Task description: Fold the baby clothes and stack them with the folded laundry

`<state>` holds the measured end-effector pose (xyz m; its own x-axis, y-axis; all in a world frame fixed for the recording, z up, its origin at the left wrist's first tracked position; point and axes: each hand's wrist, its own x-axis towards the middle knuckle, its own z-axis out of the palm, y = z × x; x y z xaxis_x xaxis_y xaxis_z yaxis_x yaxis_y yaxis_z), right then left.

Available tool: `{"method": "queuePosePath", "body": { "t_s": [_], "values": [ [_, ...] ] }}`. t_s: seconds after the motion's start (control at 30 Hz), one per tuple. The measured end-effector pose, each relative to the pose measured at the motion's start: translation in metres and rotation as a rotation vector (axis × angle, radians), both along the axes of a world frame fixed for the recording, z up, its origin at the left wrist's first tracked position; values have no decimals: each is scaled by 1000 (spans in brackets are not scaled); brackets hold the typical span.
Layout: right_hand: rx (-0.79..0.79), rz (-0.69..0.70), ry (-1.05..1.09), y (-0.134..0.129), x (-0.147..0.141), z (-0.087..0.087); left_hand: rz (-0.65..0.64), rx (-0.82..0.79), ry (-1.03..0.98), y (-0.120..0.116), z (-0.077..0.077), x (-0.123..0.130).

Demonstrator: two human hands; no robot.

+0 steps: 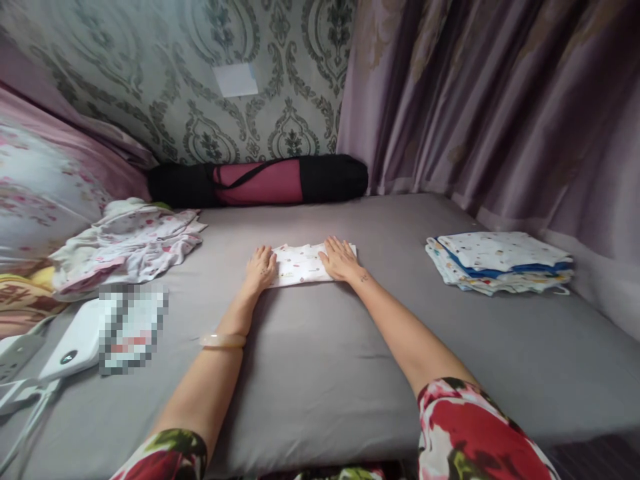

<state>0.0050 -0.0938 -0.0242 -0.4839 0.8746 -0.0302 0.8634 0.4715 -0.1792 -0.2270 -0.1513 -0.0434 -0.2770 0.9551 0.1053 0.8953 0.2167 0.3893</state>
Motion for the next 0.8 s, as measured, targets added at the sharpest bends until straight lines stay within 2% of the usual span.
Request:
{"method": "queuePosePath", "body": {
  "t_s": [0.2, 0.37, 0.53, 0.67, 0.8],
  "values": [
    [-21, -6, -25, 4, -3, -10, 2, 0, 15, -1, 0, -2],
    [-73, -22, -37, 4, -7, -1, 26, 12, 0, -1, 0, -5],
    [-60, 28, 26, -5, -35, 7, 45, 29, -22, -1, 1, -7],
    [-47, 53, 54, -12, -56, -1, 65, 65, -45, -1, 1, -10],
    [-4, 38, 67, -13, -61, -12, 83, 92, -65, 0, 1, -15]
  ]
}}
